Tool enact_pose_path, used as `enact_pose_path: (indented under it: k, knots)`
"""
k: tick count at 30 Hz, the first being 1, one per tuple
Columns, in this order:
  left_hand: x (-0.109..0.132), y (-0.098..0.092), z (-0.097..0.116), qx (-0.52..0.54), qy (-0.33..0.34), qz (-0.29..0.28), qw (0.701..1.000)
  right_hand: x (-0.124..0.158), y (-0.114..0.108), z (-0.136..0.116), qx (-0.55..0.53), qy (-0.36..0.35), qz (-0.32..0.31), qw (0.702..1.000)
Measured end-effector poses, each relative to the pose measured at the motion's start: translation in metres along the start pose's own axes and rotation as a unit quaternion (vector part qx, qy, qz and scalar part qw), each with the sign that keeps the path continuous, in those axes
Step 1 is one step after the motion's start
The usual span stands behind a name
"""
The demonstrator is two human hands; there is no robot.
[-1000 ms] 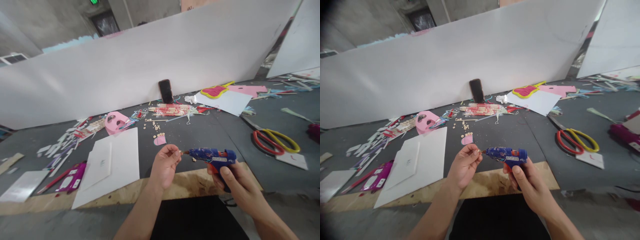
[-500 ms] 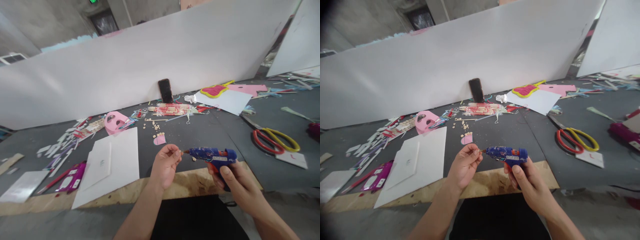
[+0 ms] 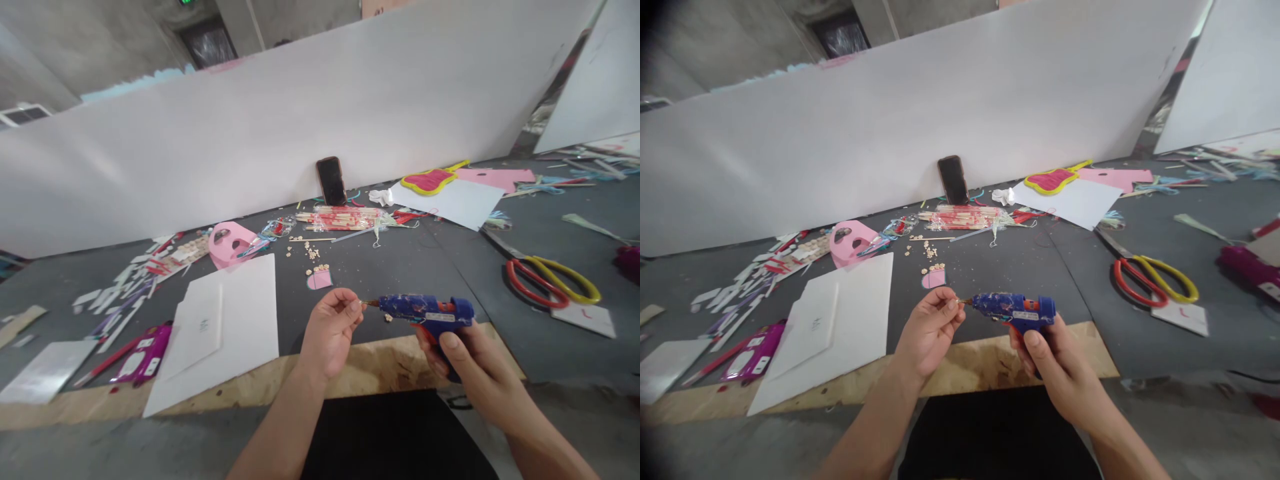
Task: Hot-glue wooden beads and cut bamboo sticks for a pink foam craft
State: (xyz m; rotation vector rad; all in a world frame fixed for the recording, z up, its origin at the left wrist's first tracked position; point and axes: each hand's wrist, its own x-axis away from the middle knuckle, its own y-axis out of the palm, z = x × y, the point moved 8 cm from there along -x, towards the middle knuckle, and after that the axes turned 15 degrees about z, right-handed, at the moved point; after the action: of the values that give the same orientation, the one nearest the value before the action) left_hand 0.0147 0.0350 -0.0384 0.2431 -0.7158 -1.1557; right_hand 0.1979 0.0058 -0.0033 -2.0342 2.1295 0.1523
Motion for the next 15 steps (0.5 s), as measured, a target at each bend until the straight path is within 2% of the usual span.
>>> enact_pose_path:
  k: [11,15]
  knots:
    - [-0.002,-0.003,0.003,-0.001,0.005,0.023,1.0,0.0,-0.001,-0.005,0.016,-0.02,-0.009,1.0]
    - [-0.003,-0.007,0.005,0.01,0.008,0.024,1.0,-0.007,-0.012,-0.003,0.061,-0.041,0.01,0.997]
